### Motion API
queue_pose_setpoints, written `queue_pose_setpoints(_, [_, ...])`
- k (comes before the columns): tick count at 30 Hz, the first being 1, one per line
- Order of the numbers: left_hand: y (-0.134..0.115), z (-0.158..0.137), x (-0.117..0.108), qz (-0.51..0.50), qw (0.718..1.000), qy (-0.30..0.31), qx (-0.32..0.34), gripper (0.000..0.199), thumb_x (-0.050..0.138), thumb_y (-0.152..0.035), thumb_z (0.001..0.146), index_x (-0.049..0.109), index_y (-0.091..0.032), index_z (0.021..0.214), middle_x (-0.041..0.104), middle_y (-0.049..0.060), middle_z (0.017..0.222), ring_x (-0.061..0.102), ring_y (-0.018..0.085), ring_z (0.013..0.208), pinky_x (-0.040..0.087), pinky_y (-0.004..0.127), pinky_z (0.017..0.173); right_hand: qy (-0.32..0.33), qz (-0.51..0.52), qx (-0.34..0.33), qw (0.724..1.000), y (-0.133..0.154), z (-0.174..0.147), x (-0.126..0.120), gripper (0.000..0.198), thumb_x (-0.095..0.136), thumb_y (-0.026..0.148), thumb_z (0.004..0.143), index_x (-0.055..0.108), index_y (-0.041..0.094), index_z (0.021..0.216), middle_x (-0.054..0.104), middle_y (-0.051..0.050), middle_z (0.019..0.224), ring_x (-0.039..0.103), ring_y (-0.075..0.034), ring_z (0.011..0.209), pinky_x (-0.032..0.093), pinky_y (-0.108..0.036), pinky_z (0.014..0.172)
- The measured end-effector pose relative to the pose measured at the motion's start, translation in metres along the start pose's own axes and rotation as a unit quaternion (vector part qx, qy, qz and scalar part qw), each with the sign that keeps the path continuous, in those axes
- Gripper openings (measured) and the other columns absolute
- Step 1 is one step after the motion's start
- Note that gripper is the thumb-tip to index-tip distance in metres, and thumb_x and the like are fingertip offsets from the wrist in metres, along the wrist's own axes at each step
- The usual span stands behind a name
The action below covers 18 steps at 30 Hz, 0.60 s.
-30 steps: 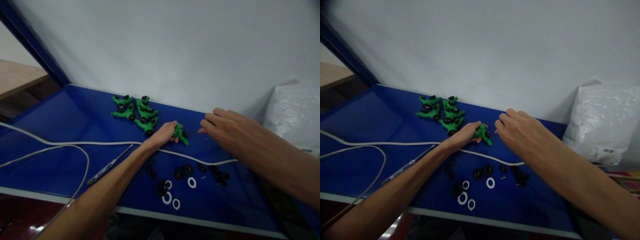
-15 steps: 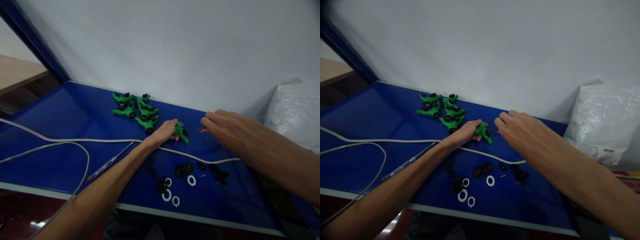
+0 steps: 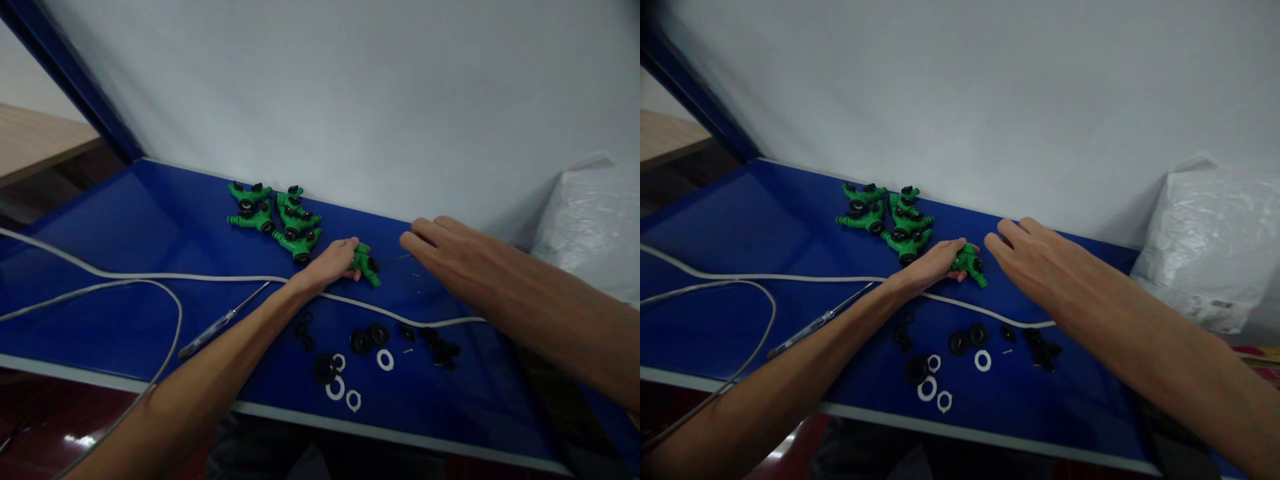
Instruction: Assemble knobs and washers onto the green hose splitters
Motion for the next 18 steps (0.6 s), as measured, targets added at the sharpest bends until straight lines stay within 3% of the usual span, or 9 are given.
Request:
queue_pose_setpoints(4, [0.0, -0.001, 0.0, -0.011, 1.0, -0.005, 0.002, 0.039, 0.035, -0.029, 0.106, 0.067, -0.006, 0.11, 0.058, 0.001, 0.059, 0.052, 0.012, 0.053, 0.044, 0.023, 0.063, 0.017, 0.017, -0.011, 1.0, 0.002, 0.002, -0.004, 0.03, 0.045, -0.005, 0.086, 0.062, 0.016, 0.1, 0.066, -0.01, 0.097, 0.055, -0.023, 0.08, 0.041, -0.037, 0.075])
queue_pose_setpoints(8, [-0.001, -0.001, 0.0, 0.002, 1.0, 0.002, 0.002, 0.04, 0.032, -0.029, 0.106, 0.065, -0.005, 0.111, 0.055, 0.0, 0.053, 0.05, 0.013, 0.051, 0.042, 0.022, 0.061, 0.004, 0.042, 0.012, 0.999, -0.002, 0.006, -0.006, 0.019, 0.047, 0.007, 0.096, 0.061, 0.018, 0.093, 0.065, -0.007, 0.084, 0.053, -0.021, 0.071, 0.039, -0.035, 0.069])
queue_pose_setpoints(14, [-0.001, 0.0, 0.001, 0.014, 1.0, 0.005, 0.012, 0.041, 0.031, -0.028, 0.106, 0.066, -0.006, 0.108, 0.053, 0.0, 0.048, 0.048, 0.013, 0.048, 0.039, 0.022, 0.057, 0.011, -0.027, 0.027, 0.999, -0.006, 0.005, 0.005, 0.027, 0.05, 0.021, 0.103, 0.061, 0.02, 0.079, 0.06, -0.007, 0.07, 0.052, -0.025, 0.074, 0.036, -0.037, 0.07])
queue_pose_setpoints(18, [-0.002, -0.002, 0.0, 0.004, 1.0, 0.002, 0.013, 0.04, 0.034, -0.029, 0.106, 0.067, -0.007, 0.106, 0.055, 0.0, 0.05, 0.051, 0.013, 0.05, 0.043, 0.022, 0.061, 0.031, -0.061, 0.026, 0.997, -0.003, 0.004, 0.008, 0.026, 0.048, 0.017, 0.102, 0.064, 0.019, 0.082, 0.061, -0.01, 0.075, 0.05, -0.027, 0.079, 0.036, -0.038, 0.07])
Point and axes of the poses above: each hand's wrist, its own z-axis towards the middle knuckle, its own x-axis out of the palm, y = z × x, the point moved 4 cm from there along z, towards the middle knuckle
